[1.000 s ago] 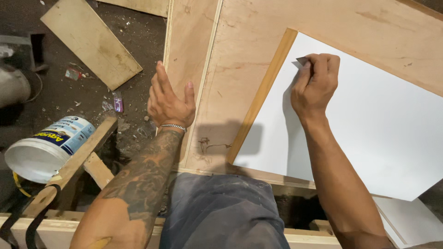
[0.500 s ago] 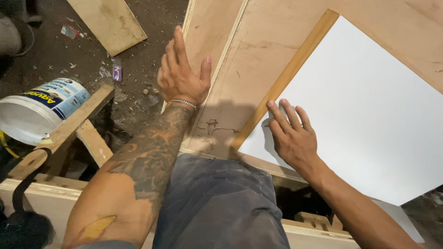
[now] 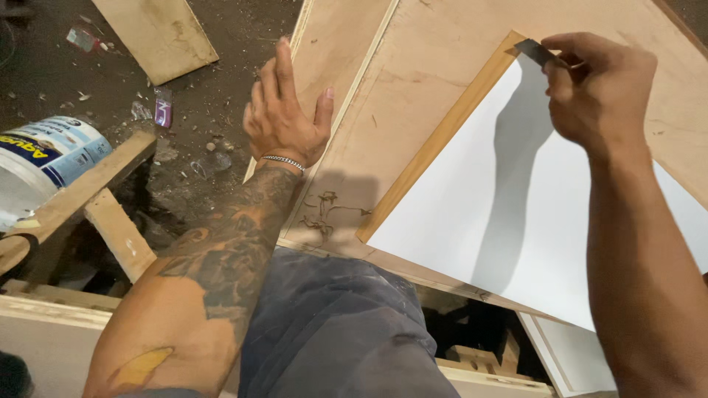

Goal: The person shaves the edge of a wooden board using a small blade by hand, and then repeats the process on a larger white laminate board.

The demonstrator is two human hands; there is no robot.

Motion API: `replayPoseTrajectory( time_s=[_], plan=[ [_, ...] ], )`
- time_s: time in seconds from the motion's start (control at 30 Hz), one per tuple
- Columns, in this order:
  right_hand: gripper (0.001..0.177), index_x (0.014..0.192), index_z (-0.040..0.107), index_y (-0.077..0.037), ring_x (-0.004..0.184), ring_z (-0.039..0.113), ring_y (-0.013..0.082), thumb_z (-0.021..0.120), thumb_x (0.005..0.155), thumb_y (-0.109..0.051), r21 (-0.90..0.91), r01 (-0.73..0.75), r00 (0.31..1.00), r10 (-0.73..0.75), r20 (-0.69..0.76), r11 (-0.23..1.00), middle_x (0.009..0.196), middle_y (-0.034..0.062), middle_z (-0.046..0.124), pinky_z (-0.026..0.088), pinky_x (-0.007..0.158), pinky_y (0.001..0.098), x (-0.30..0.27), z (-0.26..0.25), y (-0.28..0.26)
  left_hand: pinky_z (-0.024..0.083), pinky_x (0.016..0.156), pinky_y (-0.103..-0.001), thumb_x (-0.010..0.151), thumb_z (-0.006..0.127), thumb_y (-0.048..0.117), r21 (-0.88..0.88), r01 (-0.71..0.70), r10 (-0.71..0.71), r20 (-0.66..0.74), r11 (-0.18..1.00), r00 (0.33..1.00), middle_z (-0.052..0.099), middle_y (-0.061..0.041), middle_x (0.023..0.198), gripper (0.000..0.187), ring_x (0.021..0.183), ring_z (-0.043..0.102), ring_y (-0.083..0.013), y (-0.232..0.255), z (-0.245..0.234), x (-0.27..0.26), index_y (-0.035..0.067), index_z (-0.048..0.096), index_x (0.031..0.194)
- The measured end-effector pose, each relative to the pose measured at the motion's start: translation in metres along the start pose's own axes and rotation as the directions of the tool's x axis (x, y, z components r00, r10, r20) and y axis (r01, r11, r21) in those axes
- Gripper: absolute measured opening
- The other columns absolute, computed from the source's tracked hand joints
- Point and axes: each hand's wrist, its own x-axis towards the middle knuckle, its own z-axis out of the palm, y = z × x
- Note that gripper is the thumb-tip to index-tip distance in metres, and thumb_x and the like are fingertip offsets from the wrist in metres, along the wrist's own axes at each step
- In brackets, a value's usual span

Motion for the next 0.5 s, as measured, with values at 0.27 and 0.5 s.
replayPoseTrajectory(
  time_s=[0.27, 0.5],
  plan=[
    [0.039, 0.132, 0.096, -0.003, 0.072, 0.051, 0.0164, 0.069, 0.106, 0.007, -0.286, 0.242, 0.97, -0.234, 0.062, 0.927, 0.08, 0.0013, 0.061, 0.044, 0.075, 0.03, 0.028, 0.0, 0.023, 0.058, 0.101, -0.065, 0.112, 0.058, 0.073, -0.007, -0.009, 0.009, -0.024, 1.0, 1.0, 0.063, -0.007, 0.166, 0.094, 0.139, 0.068, -0.0351, 0.001, -0.001, 0.001, 0.026, 0.019, 0.184],
    [0.018, 0.132, 0.098, 0.004, 0.086, 0.072, 0.0228, 0.089, 0.121, 0.016, -0.267, 0.375, 0.925, -0.378, 0.04, 0.888, 0.106, 0.0132, 0.085, 0.052, 0.077, 0.0325, 0.028, 0.006, 0.035, 0.062, 0.097, -0.06, 0.115, 0.055, 0.076, 0.025, -0.033, 0.034, -0.042, 0.999, 0.999, 0.062, -0.006, 0.168, 0.094, 0.135, 0.071, -0.033, -0.002, 0.003, 0.0, 0.026, 0.018, 0.184]
  ],
)
